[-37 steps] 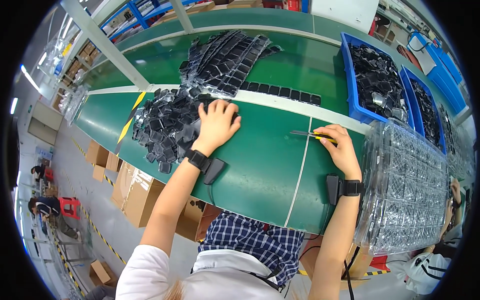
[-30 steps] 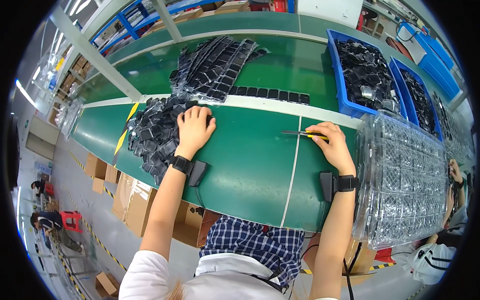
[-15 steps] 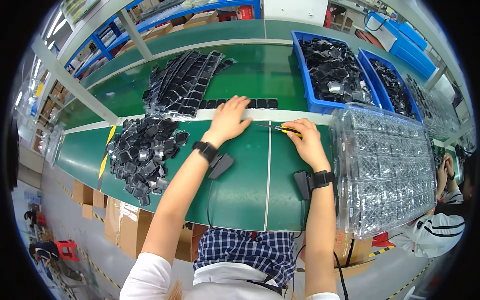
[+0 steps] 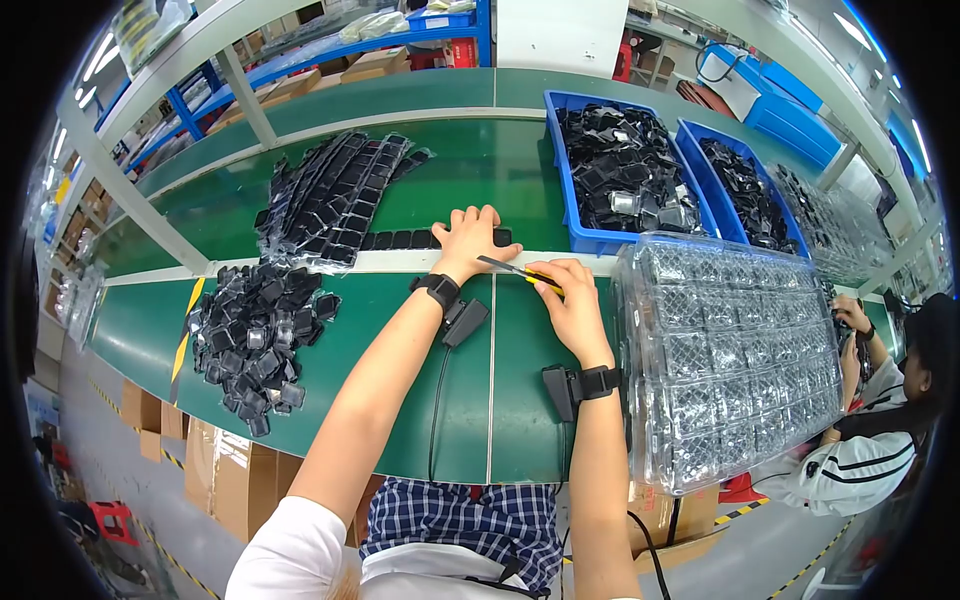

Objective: The person separates watch screens from a plastic strip using a yellow utility knife, peels a film from each screen, and places them on the table. They repeat this process for several screens before gathering them into a pile.

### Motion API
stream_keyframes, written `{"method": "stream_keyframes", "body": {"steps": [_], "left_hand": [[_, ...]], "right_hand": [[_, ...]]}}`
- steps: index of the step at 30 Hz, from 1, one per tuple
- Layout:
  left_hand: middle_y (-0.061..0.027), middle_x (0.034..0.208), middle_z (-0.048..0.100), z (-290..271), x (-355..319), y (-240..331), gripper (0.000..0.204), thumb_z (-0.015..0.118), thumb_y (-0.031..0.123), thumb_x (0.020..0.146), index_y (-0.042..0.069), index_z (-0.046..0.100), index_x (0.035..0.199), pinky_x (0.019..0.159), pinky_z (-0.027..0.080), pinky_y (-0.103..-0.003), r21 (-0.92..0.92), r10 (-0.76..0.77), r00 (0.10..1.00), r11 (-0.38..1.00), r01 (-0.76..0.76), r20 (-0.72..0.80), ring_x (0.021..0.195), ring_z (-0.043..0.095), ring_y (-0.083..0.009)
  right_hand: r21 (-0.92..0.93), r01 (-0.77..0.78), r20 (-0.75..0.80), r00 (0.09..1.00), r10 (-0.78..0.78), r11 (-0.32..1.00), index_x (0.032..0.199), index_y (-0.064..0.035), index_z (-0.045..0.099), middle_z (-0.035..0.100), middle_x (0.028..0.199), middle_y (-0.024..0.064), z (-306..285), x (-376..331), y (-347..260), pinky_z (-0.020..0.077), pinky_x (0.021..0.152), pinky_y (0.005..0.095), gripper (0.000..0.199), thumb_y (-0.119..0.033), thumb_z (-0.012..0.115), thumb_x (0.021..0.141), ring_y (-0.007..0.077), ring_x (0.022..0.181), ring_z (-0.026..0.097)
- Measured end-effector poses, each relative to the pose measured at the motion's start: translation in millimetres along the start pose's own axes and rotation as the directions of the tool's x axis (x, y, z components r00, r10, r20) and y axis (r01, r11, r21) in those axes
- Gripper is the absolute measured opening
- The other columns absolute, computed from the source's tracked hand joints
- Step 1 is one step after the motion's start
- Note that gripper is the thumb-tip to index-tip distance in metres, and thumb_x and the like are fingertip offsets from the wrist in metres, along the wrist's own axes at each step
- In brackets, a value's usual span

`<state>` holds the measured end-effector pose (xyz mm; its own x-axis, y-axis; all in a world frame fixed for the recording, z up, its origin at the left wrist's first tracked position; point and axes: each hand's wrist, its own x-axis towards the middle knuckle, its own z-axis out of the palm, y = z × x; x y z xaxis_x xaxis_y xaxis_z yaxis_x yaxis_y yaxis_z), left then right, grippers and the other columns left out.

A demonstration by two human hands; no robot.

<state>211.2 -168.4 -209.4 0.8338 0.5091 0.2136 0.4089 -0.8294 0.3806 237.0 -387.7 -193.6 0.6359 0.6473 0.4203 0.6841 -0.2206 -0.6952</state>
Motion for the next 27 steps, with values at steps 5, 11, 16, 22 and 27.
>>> {"method": "stream_keyframes", "body": {"steps": [5, 11, 16, 22, 27], "left_hand": [[-0.0120, 0.105, 0.063, 10.2, 6.8, -13.9, 0.043, 0.071, 0.049, 0.087, 0.008, 0.071, 0.099, 0.103, 0.031, -0.057, 0.007, 0.259, 0.961, 0.966, -0.259, -0.099, 0.113, 0.053, -0.0334], [-0.0105, 0.094, 0.062, -5.6, -3.7, 0.7, 0.034, 0.068, 0.040, 0.092, 0.007, 0.069, 0.096, 0.096, 0.036, -0.047, -0.221, 0.311, 0.939, 0.915, -0.338, -0.149, 0.102, 0.056, -0.0313], [-0.0067, 0.080, 0.056, -26.0, -55.2, 2.7, 0.018, 0.068, 0.023, 0.079, 0.009, 0.057, 0.078, 0.089, 0.039, -0.044, -0.304, 0.675, 0.735, 0.689, -0.659, -0.062, 0.088, 0.054, -0.0293], [-0.0063, 0.079, 0.051, -56.3, -129.2, -6.7, 0.013, 0.064, 0.014, 0.070, 0.009, 0.053, 0.075, 0.096, 0.040, -0.042, -0.371, 0.870, 0.477, 0.487, -0.791, 0.123, 0.086, 0.052, -0.0272], [-0.0050, 0.092, 0.054, -76.8, -155.1, -29.2, 0.014, 0.064, 0.010, 0.068, 0.009, 0.057, 0.080, 0.101, 0.041, -0.044, -0.411, 0.857, 0.498, 0.505, -0.759, 0.134, 0.095, 0.055, -0.0263]], "right_hand": [[0.019, 0.031, -0.024, 0.999, -0.030, 0.999, 0.118, -0.0089, 0.076, 0.067, 0.114, 0.0105, 2.6, 1.4, -0.2, 0.0470, 0.100, 0.0400, 0.026, -0.003, 0.069, 0.093, 0.0307, 0.112, 0.059], [-0.016, 0.058, -0.132, 0.989, -0.060, 0.998, 0.120, -0.0093, 0.074, 0.065, 0.114, 0.0110, -1.2, 1.0, 2.1, 0.0463, 0.101, 0.0397, 0.027, -0.003, 0.068, 0.094, 0.0305, 0.111, 0.059], [-0.026, 0.047, -0.205, 0.977, -0.051, 0.999, 0.123, -0.0084, 0.072, 0.064, 0.115, 0.0112, -0.3, 2.7, 1.9, 0.0458, 0.102, 0.0391, 0.028, -0.003, 0.066, 0.096, 0.0305, 0.111, 0.060], [-0.035, 0.039, -0.105, 0.994, -0.043, 0.999, 0.121, -0.0076, 0.072, 0.063, 0.115, 0.0109, 5.4, -0.3, -2.6, 0.0458, 0.101, 0.0383, 0.027, -0.002, 0.066, 0.096, 0.0299, 0.113, 0.057], [-0.013, 0.048, 0.051, 0.998, -0.047, 0.999, 0.120, -0.0070, 0.072, 0.063, 0.113, 0.0098, 9.0, -4.8, -8.9, 0.0465, 0.102, 0.0389, 0.026, -0.002, 0.068, 0.095, 0.0301, 0.113, 0.057]]}}
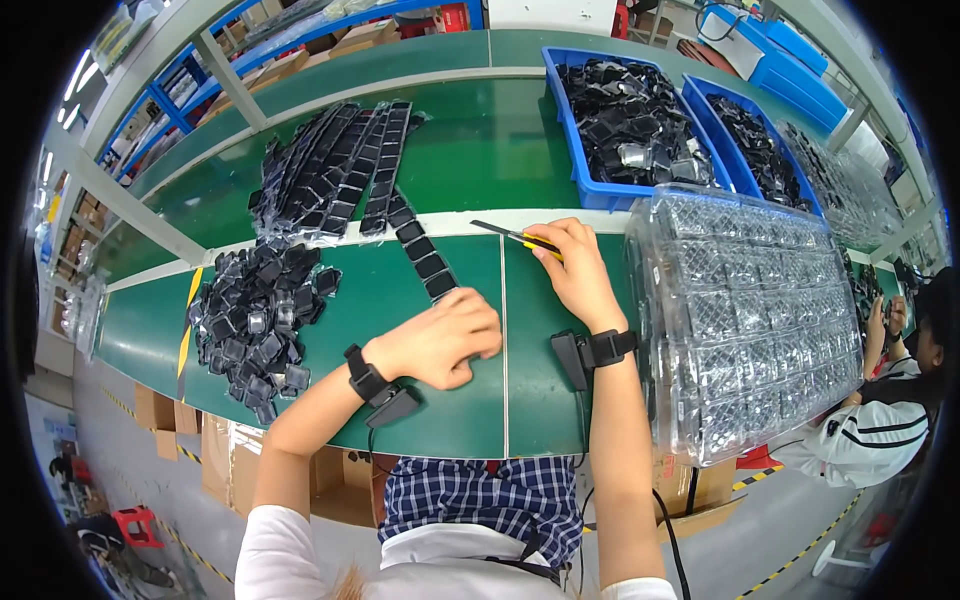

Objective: The person separates watch screens from a plastic strip using a yellow utility knife, peels a film from each screen, and places them on the table. They repeat this process for several screens before gathering them into a pile.

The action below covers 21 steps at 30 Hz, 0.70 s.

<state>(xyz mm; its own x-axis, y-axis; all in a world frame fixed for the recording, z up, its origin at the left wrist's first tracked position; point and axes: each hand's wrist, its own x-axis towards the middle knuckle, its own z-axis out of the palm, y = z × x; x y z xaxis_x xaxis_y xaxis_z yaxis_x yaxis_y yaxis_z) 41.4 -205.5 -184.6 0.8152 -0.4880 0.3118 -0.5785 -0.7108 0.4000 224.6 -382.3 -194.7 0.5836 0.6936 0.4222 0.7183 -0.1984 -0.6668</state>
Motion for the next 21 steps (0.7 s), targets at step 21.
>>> {"method": "stream_keyframes", "body": {"steps": [21], "left_hand": [[-0.0044, 0.091, 0.062, -45.7, -46.0, -3.9, 0.056, 0.092, 0.008, 0.069, 0.006, 0.063, 0.117, 0.074, 0.056, -0.035, -0.518, -0.561, 0.821, 0.675, 0.526, 0.103, 0.082, 0.066, -0.0201]], "right_hand": [[-0.099, 0.060, 0.388, 0.922, -0.017, 0.993, 0.118, -0.0081, 0.074, 0.064, 0.108, 0.0075, 17.7, -5.9, -37.4, 0.0469, 0.098, 0.0387, 0.030, -0.002, 0.072, 0.089, 0.0284, 0.108, 0.058]]}}
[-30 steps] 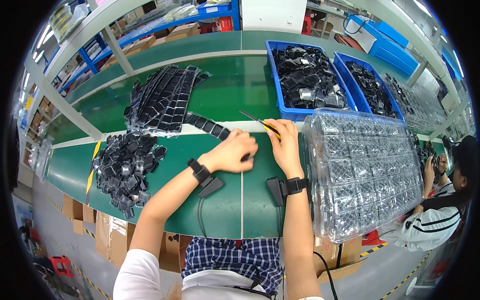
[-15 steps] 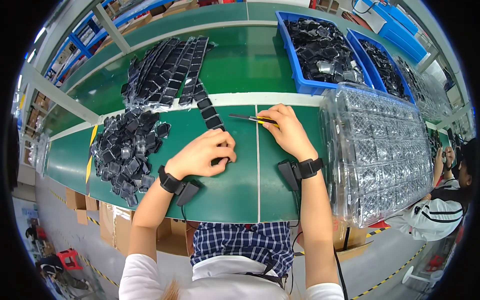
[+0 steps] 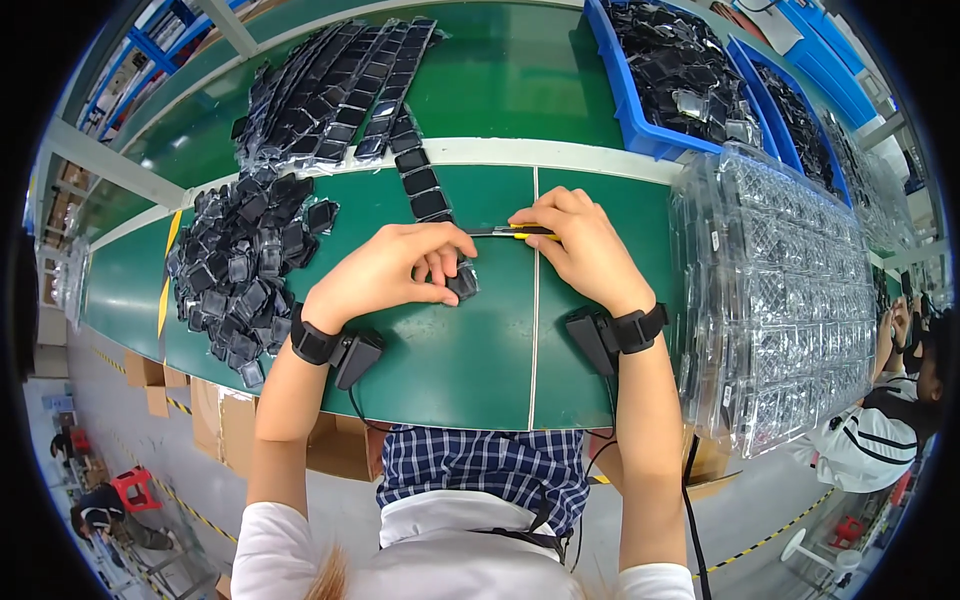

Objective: The person separates watch screens from a plastic strip using a yellow utility knife, peels a film from each screen, and places them on the table. They repeat this process for several screens before gathering them into a pile.

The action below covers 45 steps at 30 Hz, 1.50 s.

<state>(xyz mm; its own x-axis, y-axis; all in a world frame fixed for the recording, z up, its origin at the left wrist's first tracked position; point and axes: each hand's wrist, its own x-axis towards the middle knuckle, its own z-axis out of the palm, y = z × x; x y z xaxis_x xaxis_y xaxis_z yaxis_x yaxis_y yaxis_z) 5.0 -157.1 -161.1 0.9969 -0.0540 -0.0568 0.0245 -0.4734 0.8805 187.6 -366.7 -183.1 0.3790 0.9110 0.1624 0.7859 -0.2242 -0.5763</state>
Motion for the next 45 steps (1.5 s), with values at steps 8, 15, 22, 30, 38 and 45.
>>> {"method": "stream_keyframes", "body": {"steps": [8, 15, 22, 30, 38, 45], "left_hand": [[-0.0050, 0.086, 0.062, 3.2, -9.5, -4.3, 0.025, 0.086, 0.012, 0.079, 0.004, 0.072, 0.098, 0.066, 0.052, -0.030, 0.340, 0.087, 0.986, 0.940, -0.034, -0.143, 0.073, 0.060, -0.0160], [-0.0045, 0.079, 0.060, 0.7, -6.3, -13.3, 0.013, 0.081, 0.007, 0.079, 0.003, 0.072, 0.088, 0.063, 0.049, -0.031, 0.231, 0.125, 0.979, 0.969, -0.086, -0.161, 0.073, 0.059, -0.0170], [-0.0026, 0.079, 0.059, 0.2, -4.2, -23.5, 0.012, 0.082, 0.008, 0.079, 0.005, 0.072, 0.086, 0.070, 0.049, -0.032, 0.305, 0.135, 0.979, 0.949, -0.083, -0.153, 0.078, 0.058, -0.0172], [-0.0015, 0.081, 0.063, -6.8, -2.8, -25.3, 0.017, 0.087, 0.011, 0.077, 0.006, 0.075, 0.088, 0.070, 0.049, -0.031, 0.167, 0.064, 0.995, 0.985, -0.049, -0.083, 0.078, 0.058, -0.0161], [-0.0017, 0.081, 0.063, -5.1, 0.6, -25.9, 0.016, 0.089, 0.008, 0.077, 0.004, 0.077, 0.087, 0.069, 0.050, -0.029, 0.058, -0.033, 0.997, 0.998, 0.037, -0.074, 0.074, 0.059, -0.0134], [-0.0020, 0.078, 0.062, -10.1, -3.0, -25.5, 0.016, 0.089, 0.007, 0.077, 0.002, 0.076, 0.084, 0.066, 0.049, -0.027, 0.055, -0.034, 0.996, 0.998, 0.039, -0.081, 0.072, 0.059, -0.0122]], "right_hand": [[-0.035, 0.025, 0.064, 0.998, -0.023, 0.999, 0.116, -0.0104, 0.076, 0.064, 0.107, 0.0066, 1.9, -1.3, -5.0, 0.0439, 0.098, 0.0406, 0.030, -0.004, 0.074, 0.087, 0.0286, 0.106, 0.058], [-0.042, 0.066, 0.109, 0.992, -0.061, 0.997, 0.113, -0.0132, 0.077, 0.063, 0.108, 0.0036, 0.8, -1.9, -11.9, 0.0394, 0.102, 0.0399, 0.028, -0.006, 0.075, 0.087, 0.0261, 0.108, 0.056], [0.036, 0.112, 0.172, 0.978, -0.117, 0.993, 0.111, -0.0149, 0.079, 0.063, 0.108, 0.0016, 9.8, -1.5, -18.6, 0.0367, 0.105, 0.0382, 0.025, -0.007, 0.076, 0.087, 0.0229, 0.111, 0.057], [0.049, 0.147, 0.140, 0.978, -0.152, 0.988, 0.109, -0.0173, 0.079, 0.063, 0.109, -0.0014, 14.5, -0.2, -18.4, 0.0277, 0.117, 0.0443, 0.024, -0.007, 0.076, 0.088, 0.0204, 0.114, 0.058], [-0.013, 0.154, 0.081, 0.985, -0.152, 0.988, 0.105, -0.0232, 0.079, 0.063, 0.109, -0.0061, 28.9, 2.4, -12.7, 0.0106, 0.127, 0.0589, 0.021, -0.011, 0.075, 0.089, 0.0182, 0.118, 0.058], [-0.043, 0.004, 0.207, 0.978, 0.005, 0.999, 0.103, -0.0197, 0.080, 0.064, 0.110, -0.0053, -13.5, -5.0, -1.2, 0.0092, 0.127, 0.0583, 0.019, -0.009, 0.073, 0.090, 0.0177, 0.118, 0.060]]}}
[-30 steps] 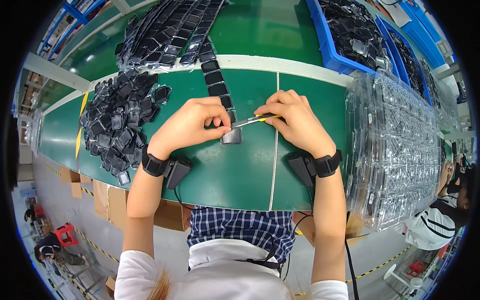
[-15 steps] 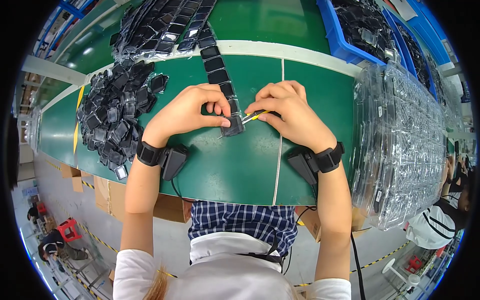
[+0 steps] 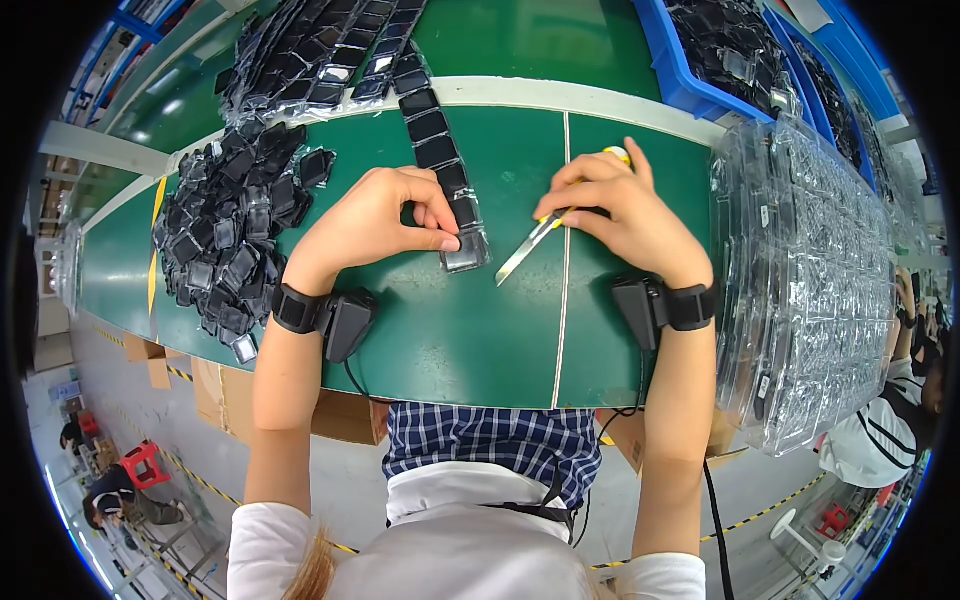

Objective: The person separates watch screens from a plastic strip using a yellow utility knife, peels a film from each screen, and places them on the table. They repeat this process for several screens before gathering them into a pile.

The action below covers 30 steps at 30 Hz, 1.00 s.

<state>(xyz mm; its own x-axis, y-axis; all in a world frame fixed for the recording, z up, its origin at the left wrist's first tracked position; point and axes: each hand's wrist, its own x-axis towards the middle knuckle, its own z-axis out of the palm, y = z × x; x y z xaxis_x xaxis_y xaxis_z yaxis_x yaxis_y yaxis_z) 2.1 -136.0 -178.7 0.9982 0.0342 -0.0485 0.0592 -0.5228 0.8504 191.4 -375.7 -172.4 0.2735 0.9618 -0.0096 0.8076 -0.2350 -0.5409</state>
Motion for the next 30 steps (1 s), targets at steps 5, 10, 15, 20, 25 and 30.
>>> {"method": "stream_keyframes", "body": {"steps": [5, 10, 15, 20, 25, 30], "left_hand": [[-0.0074, 0.077, 0.070, -28.3, -13.3, -13.6, 0.017, 0.087, 0.011, 0.076, 0.002, 0.075, 0.085, 0.066, 0.054, -0.030, 0.069, -0.046, 0.998, 0.996, 0.050, -0.046, 0.070, 0.068, -0.0161], [-0.0107, 0.096, 0.070, -45.5, -26.3, -15.8, 0.027, 0.082, 0.013, 0.076, 0.006, 0.074, 0.100, 0.080, 0.054, -0.035, 0.340, -0.054, 0.968, 0.930, 0.138, -0.246, 0.092, 0.066, -0.0242], [-0.0209, 0.138, 0.059, -2.6, -10.2, -13.5, 0.066, 0.081, 0.050, 0.082, 0.019, 0.066, 0.139, 0.113, 0.039, -0.052, 0.692, 0.212, 0.913, 0.716, 0.099, -0.349, 0.130, 0.052, -0.0398], [-0.0255, 0.148, 0.052, 16.9, 3.9, -13.0, 0.066, 0.075, 0.055, 0.087, 0.021, 0.063, 0.143, 0.124, 0.027, -0.057, 0.681, 0.249, 0.934, 0.732, -0.007, -0.258, 0.141, 0.047, -0.0401], [-0.0185, 0.153, 0.051, 19.9, 10.6, -21.3, 0.063, 0.071, 0.051, 0.092, 0.022, 0.059, 0.147, 0.125, 0.025, -0.058, 0.702, 0.269, 0.912, 0.711, 0.028, -0.309, 0.143, 0.046, -0.0367], [-0.0025, 0.125, 0.064, 13.7, 15.6, -4.0, 0.042, 0.082, 0.040, 0.083, 0.016, 0.075, 0.117, 0.117, 0.034, -0.053, 0.587, 0.364, 0.877, 0.800, -0.123, -0.313, 0.124, 0.058, -0.0254]], "right_hand": [[0.047, -0.060, -0.060, 0.996, 0.063, 0.997, 0.108, -0.0185, 0.079, 0.065, 0.111, -0.0042, -6.5, -2.6, 3.0, 0.0103, 0.127, 0.0567, 0.023, -0.005, 0.072, 0.091, 0.0180, 0.118, 0.060], [0.016, -0.076, -0.147, 0.986, 0.078, 0.997, 0.114, -0.0166, 0.077, 0.066, 0.111, -0.0003, -2.9, -1.1, 8.4, 0.0216, 0.123, 0.0497, 0.028, -0.003, 0.072, 0.090, 0.0209, 0.118, 0.060], [0.023, -0.027, -0.260, 0.965, 0.032, 0.999, 0.116, -0.0100, 0.076, 0.068, 0.114, 0.0061, -4.0, 2.5, 20.8, 0.0413, 0.108, 0.0404, 0.027, -0.002, 0.070, 0.091, 0.0256, 0.114, 0.062], [0.045, -0.004, -0.332, 0.943, 0.018, 0.999, 0.119, -0.0062, 0.074, 0.068, 0.115, 0.0105, -7.7, 0.8, 23.2, 0.0510, 0.096, 0.0359, 0.027, -0.001, 0.069, 0.092, 0.0279, 0.110, 0.063], [0.050, -0.020, -0.360, 0.932, 0.037, 0.999, 0.120, -0.0058, 0.074, 0.067, 0.114, 0.0106, -7.5, 3.6, 19.7, 0.0519, 0.095, 0.0352, 0.028, 0.000, 0.068, 0.093, 0.0272, 0.110, 0.064], [-0.062, -0.043, -0.362, 0.932, 0.018, 0.997, 0.119, -0.0094, 0.075, 0.066, 0.112, 0.0072, -0.5, 2.7, 14.6, 0.0450, 0.103, 0.0389, 0.027, -0.004, 0.070, 0.092, 0.0268, 0.111, 0.062]]}}
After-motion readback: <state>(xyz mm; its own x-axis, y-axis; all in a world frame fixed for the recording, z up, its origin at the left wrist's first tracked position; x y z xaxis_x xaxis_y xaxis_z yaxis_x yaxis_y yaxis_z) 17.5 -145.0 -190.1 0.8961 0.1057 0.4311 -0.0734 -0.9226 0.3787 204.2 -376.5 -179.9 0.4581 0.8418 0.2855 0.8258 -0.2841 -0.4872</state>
